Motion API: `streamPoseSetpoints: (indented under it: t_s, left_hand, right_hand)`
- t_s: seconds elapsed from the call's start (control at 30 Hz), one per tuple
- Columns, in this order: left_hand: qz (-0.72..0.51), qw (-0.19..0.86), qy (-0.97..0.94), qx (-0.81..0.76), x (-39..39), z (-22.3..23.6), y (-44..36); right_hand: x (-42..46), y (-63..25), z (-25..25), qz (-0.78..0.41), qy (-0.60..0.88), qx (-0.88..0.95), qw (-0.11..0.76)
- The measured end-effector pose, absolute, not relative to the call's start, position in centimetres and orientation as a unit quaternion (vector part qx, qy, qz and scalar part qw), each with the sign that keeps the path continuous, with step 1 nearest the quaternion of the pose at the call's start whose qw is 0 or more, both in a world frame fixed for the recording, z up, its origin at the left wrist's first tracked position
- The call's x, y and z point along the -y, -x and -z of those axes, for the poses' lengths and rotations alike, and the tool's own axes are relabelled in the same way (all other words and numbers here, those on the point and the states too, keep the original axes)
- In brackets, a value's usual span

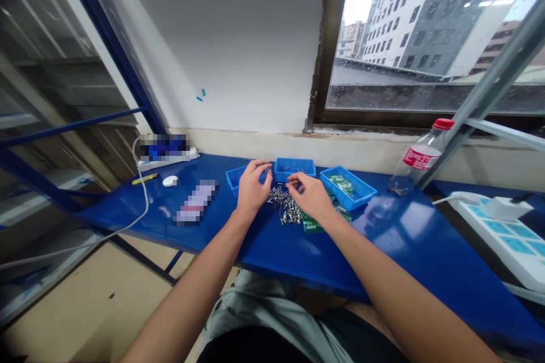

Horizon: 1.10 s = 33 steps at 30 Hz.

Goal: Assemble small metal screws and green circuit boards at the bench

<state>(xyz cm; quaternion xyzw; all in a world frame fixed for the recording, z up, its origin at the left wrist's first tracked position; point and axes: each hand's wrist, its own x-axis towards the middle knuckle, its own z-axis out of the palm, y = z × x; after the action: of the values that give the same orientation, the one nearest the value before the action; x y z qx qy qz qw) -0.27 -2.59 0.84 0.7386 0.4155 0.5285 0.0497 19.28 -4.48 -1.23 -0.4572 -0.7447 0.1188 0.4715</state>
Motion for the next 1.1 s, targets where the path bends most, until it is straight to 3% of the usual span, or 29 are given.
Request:
streamPoseSetpoints:
  t_s: [0.2,0.4,0.73,0.9,1.1]
  left_hand:
    - [-0.424,-0.063,-0.751,-0.501,2.4,-0.2,0.8]
    - [-0.399,-0.096,-0.739,-0.534,2.3,0.3,0.8]
    - [-0.479,0.047,-0.792,-0.376,2.6,-0.1,-0.5]
    - [-0.475,0.089,-0.791,-0.376,2.7,-0.1,-0.9]
    - [-0.482,0.112,-0.770,-0.404,2.9,-0.4,-0.6]
  right_hand:
    - [4.4,-19.7,1.7,-0.065,0.452,0.795,0.400]
    - [3.9,-20.1,2.7,-0.032,0.404,0.856,0.320]
    - [3.8,-19.6,2.1,-0.025,0.417,0.865,0.279]
    - [3.8,-19.6,2.1,-0.038,0.424,0.851,0.307]
    - [3.5,-20.0,2.0,-0.085,0.453,0.771,0.440]
